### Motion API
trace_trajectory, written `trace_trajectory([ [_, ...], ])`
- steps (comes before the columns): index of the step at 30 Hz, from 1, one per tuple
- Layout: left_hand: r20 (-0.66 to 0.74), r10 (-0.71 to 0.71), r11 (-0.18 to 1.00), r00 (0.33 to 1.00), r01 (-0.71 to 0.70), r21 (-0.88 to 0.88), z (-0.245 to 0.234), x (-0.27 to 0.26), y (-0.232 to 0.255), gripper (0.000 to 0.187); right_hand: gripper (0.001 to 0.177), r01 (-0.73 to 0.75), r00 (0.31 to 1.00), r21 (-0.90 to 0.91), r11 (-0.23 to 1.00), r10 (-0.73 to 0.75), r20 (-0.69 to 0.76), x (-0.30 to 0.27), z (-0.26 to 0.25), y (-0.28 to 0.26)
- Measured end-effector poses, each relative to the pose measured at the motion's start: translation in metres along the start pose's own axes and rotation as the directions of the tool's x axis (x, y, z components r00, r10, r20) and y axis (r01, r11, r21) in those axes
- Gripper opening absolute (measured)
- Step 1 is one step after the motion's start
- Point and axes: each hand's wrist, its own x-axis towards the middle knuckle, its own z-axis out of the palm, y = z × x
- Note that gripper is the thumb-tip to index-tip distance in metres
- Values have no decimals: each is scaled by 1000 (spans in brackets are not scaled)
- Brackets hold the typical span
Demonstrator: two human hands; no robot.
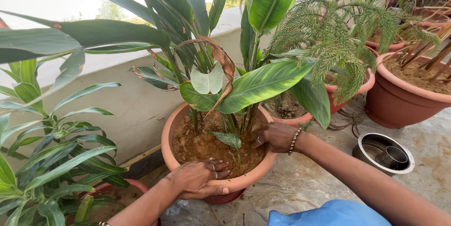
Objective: The person waters several potted plants on a balcony. They use a small metal cup to scoop water from a larger metal bowl and pour it into the soil of each plant, moving from one pot to the next.
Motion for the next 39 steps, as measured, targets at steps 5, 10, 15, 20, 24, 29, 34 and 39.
trace_trajectory([
  [5,-5,-72,996,997,72,-44,-1,-4,-7,89,44,-275,936,119,954,238,258,-2,4,-6],
  [10,-58,-124,992,991,123,-23,0,-1,-18,88,40,-300,917,57,952,271,293,10,18,1],
  [15,-60,-294,955,954,296,15,2,-4,-25,87,66,-236,957,97,967,214,196,15,18,4],
  [20,-56,-338,937,939,342,68,6,3,-21,92,65,-31,990,228,973,-2,142,14,24,-8],
  [24,-1,-397,917,918,397,48,4,6,-19,93,66,-75,962,220,973,13,273,19,13,-1],
  [29,0,-463,886,887,462,30,1,9,-15,92,48,-58,971,-69,996,72,228,5,0,4],
  [34,-52,-465,883,884,467,36,6,12,-18,96,39,-111,921,-8,994,106,376,-10,-17,0],
  [39,-60,-460,887,886,461,-2,7,21,-24,100,55,-183,911,-163,970,229,343,3,-9,30],
])
